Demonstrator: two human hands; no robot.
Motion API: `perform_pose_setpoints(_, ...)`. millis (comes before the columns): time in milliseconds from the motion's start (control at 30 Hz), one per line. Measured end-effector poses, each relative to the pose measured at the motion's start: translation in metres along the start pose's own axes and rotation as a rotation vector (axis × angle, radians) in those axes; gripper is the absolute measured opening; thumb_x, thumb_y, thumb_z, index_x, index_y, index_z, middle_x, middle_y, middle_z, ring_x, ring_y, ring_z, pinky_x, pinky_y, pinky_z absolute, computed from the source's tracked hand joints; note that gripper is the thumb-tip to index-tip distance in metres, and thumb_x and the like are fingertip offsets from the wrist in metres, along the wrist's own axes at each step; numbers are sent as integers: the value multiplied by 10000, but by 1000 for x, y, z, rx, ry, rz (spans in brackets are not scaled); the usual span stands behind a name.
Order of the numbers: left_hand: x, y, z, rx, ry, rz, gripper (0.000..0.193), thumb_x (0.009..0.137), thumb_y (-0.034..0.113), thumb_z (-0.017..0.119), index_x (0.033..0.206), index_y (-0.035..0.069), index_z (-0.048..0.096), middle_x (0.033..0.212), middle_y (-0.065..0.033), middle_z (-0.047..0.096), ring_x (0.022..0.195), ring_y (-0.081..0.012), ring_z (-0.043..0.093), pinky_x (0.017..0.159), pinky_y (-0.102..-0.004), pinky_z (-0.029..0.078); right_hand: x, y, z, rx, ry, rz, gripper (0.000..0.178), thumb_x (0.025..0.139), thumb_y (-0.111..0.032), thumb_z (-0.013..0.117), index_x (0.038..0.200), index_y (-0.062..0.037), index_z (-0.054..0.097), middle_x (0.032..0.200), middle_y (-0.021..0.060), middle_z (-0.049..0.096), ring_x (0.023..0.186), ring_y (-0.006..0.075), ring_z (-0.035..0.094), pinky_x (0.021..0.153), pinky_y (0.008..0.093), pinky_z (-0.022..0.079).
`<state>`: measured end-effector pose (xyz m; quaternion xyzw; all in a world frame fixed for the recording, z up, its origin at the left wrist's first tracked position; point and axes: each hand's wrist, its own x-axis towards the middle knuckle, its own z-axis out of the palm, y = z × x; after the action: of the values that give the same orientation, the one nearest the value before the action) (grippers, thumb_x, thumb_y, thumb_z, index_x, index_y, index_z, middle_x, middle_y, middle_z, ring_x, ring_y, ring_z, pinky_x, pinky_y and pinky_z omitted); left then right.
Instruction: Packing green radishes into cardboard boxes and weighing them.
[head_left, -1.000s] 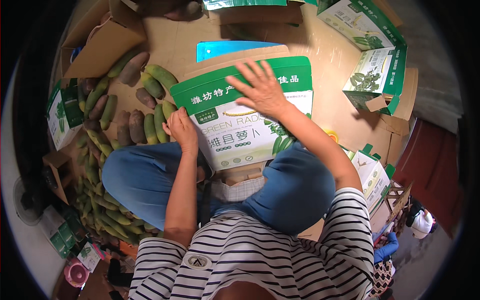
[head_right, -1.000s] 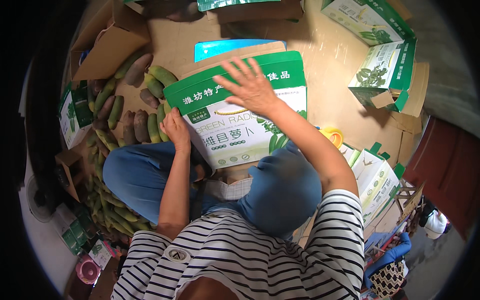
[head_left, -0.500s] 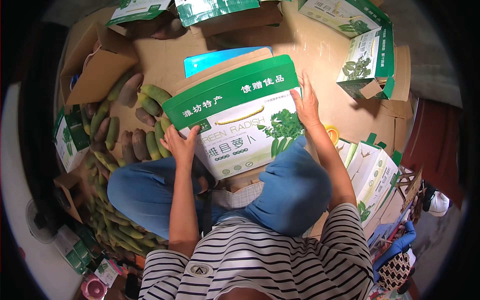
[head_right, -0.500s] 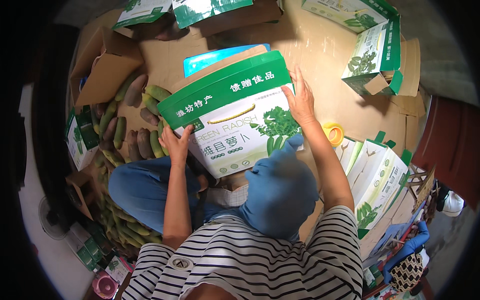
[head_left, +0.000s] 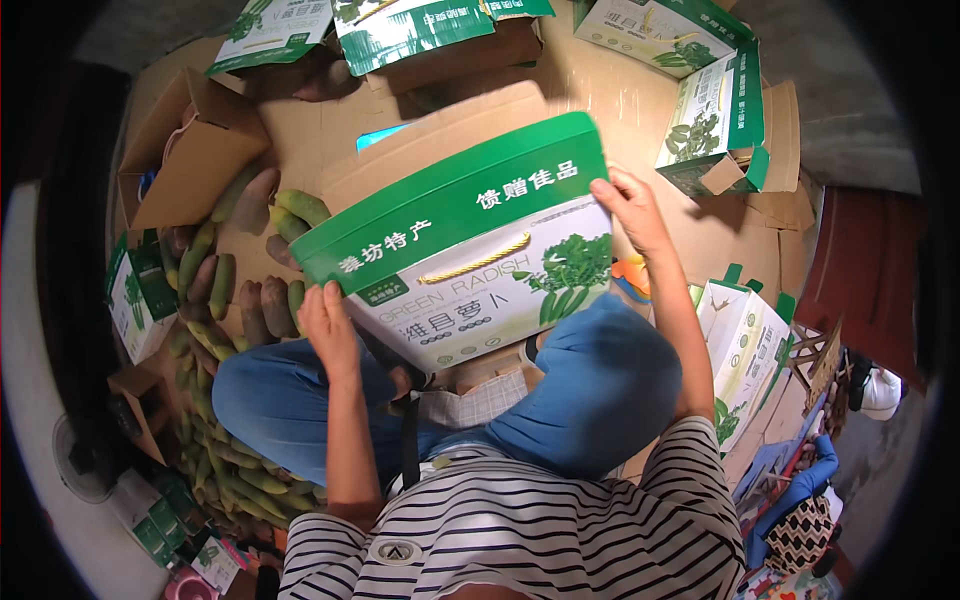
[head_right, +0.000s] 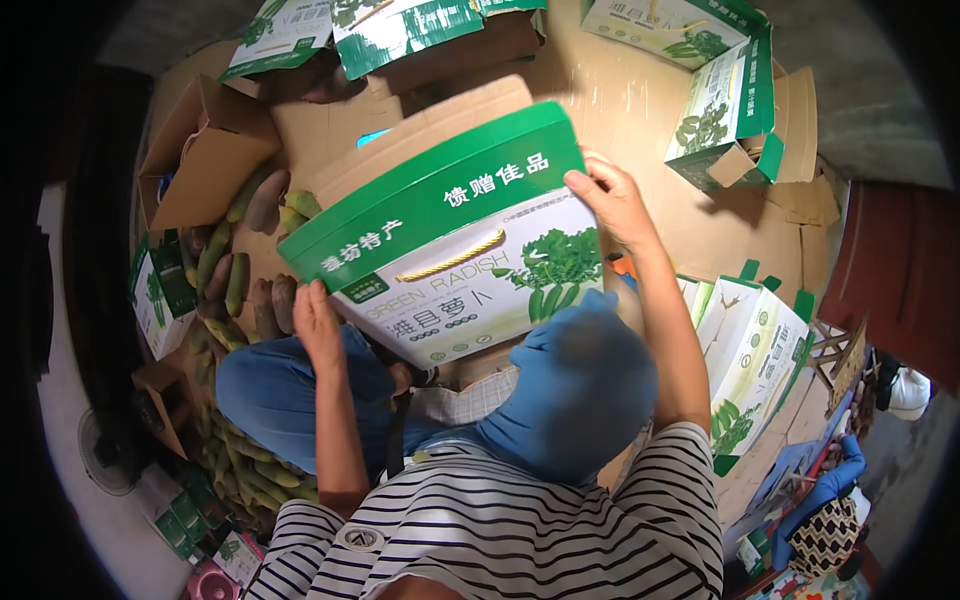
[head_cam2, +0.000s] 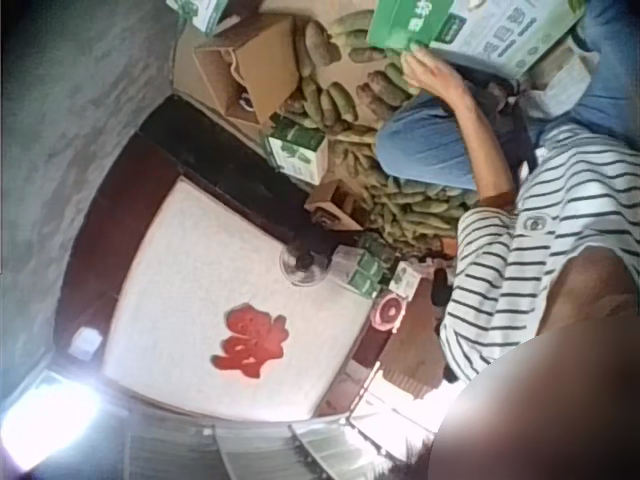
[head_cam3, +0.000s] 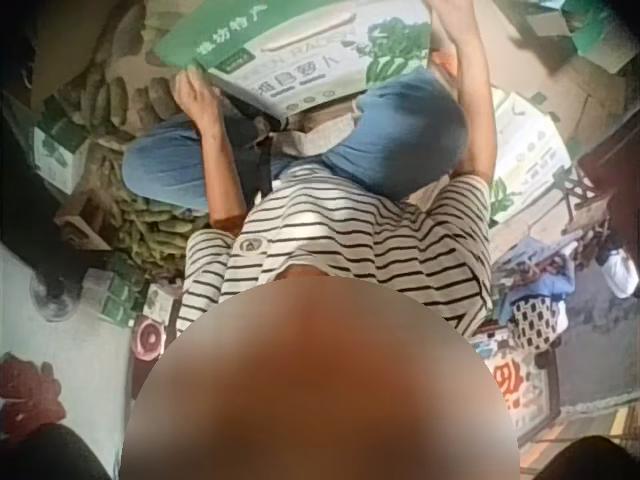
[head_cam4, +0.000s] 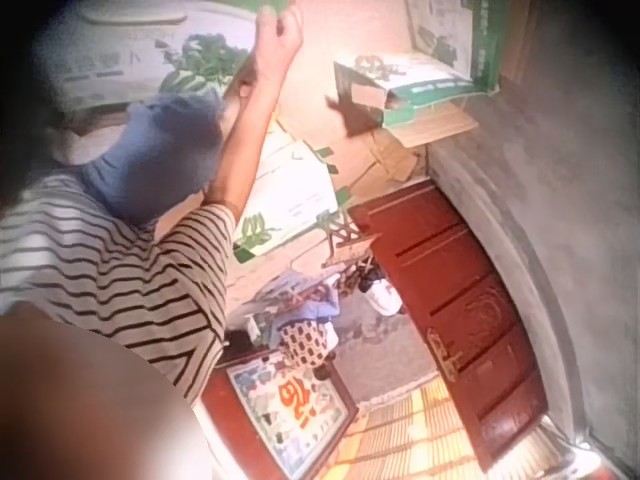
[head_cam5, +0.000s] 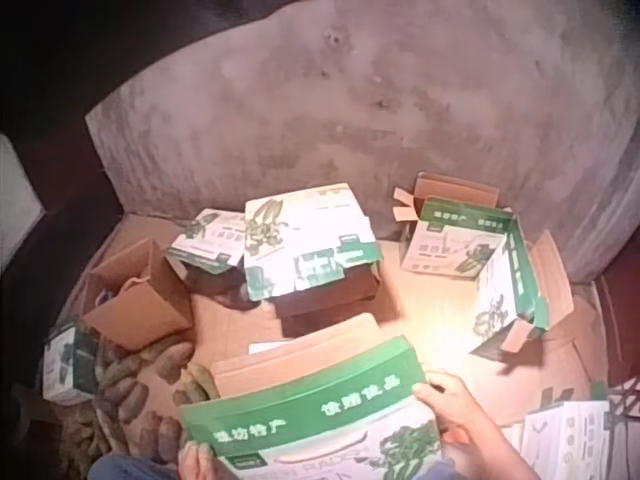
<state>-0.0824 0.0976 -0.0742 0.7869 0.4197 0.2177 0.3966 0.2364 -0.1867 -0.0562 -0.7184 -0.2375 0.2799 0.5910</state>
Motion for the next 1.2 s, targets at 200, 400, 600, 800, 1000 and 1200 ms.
perform_pose_setpoints(200,47,117,-69,-207,0,265,211,837,49,644,1041,18,602,1009,-57,602,980,-196,501,928,-304,355,5,-85,-12,69,92,-212,204,898,-176,627,1035,-26,627,1052,6,623,1012,101,528,898,262,402)
perform_pose_setpoints(400,73,84,-73,310,-167,630,162,726,41,686,877,74,636,1161,-35,620,1238,-279,458,1085,-484,206,-15,-63,-3,-461,-103,-396,256,712,61,675,918,-91,654,1243,40,584,1296,287,401,1042,393,350)
perform_pose_setpoints(600,88,58,-61,284,-360,515,266,725,6,642,985,58,664,1215,-94,595,1251,-315,445,1070,-396,303,-34,-52,6,-640,27,-445,345,694,66,675,986,-117,659,1217,52,588,1248,305,440,1011,393,387)
perform_pose_setpoints(800,84,63,-84,150,-423,468,360,799,-62,478,1112,14,637,1299,-138,538,1294,-300,412,1084,-381,273,-71,-38,-38,-409,360,-196,318,891,-29,535,1208,-39,563,1229,94,564,1140,185,539,948,303,439)
perform_pose_setpoints(1000,89,65,-80,-327,-482,249,471,851,-14,445,1321,-59,438,1363,-157,464,1307,-246,387,1094,-360,258,-183,107,-128,-542,629,419,220,903,-180,547,1062,-50,624,962,135,672,908,205,649,808,312,497)
perform_pose_setpoints(1200,61,113,-81,-123,-177,464,464,870,83,453,1309,-65,436,1372,-160,449,1294,-263,400,1092,-403,273,-205,182,-71,-878,363,610,256,858,-185,584,1071,-48,618,988,147,642,919,278,615,822,372,484)
